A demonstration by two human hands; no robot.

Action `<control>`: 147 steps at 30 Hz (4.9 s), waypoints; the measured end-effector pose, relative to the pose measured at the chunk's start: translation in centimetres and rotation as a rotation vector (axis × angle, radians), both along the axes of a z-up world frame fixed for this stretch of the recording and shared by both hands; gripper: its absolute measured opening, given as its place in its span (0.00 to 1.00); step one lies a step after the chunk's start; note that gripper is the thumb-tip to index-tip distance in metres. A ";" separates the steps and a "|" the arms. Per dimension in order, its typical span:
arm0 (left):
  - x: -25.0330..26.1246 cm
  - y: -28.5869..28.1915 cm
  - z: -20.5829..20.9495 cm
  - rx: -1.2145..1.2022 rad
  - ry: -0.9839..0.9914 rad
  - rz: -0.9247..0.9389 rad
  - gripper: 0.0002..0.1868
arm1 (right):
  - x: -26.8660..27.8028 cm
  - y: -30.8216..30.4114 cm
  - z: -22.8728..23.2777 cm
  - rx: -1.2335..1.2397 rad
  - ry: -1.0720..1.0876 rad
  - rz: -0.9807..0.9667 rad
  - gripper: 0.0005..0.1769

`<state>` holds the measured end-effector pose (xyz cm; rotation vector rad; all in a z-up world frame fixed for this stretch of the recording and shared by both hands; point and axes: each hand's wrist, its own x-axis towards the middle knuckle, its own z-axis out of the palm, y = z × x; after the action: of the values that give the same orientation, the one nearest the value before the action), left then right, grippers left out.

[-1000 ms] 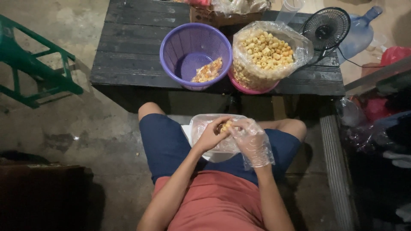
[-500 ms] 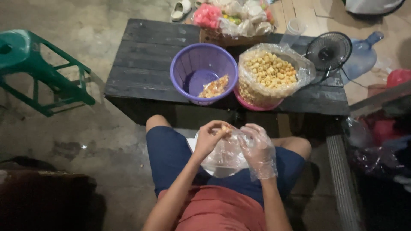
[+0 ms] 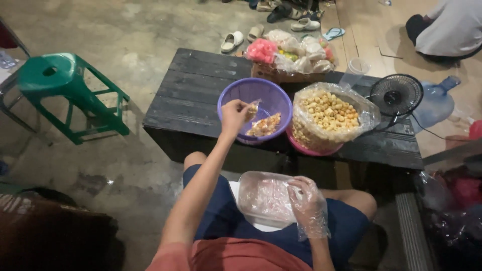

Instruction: A person wearing gloves is packing small snacks from a large container into individual small plastic bags.

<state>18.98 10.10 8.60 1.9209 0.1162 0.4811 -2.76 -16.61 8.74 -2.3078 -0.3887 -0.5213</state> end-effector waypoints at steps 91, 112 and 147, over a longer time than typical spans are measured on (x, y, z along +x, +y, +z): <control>-19.2 -10.4 -11.6 -0.867 0.001 -0.385 0.31 | 0.5 2.8 -13.5 0.802 0.759 0.196 0.13; -19.2 -8.3 -11.2 0.192 0.098 -0.659 0.29 | 0.5 2.6 -10.4 -0.240 -0.240 0.115 0.11; -19.5 -9.3 -11.3 -0.676 0.528 -0.766 0.21 | 3.0 -1.5 -4.3 -0.097 0.203 0.224 0.10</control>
<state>-0.50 0.85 -2.72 1.2398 -0.1097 -0.5316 0.22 -18.06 4.39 -2.3439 -0.5746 -0.1588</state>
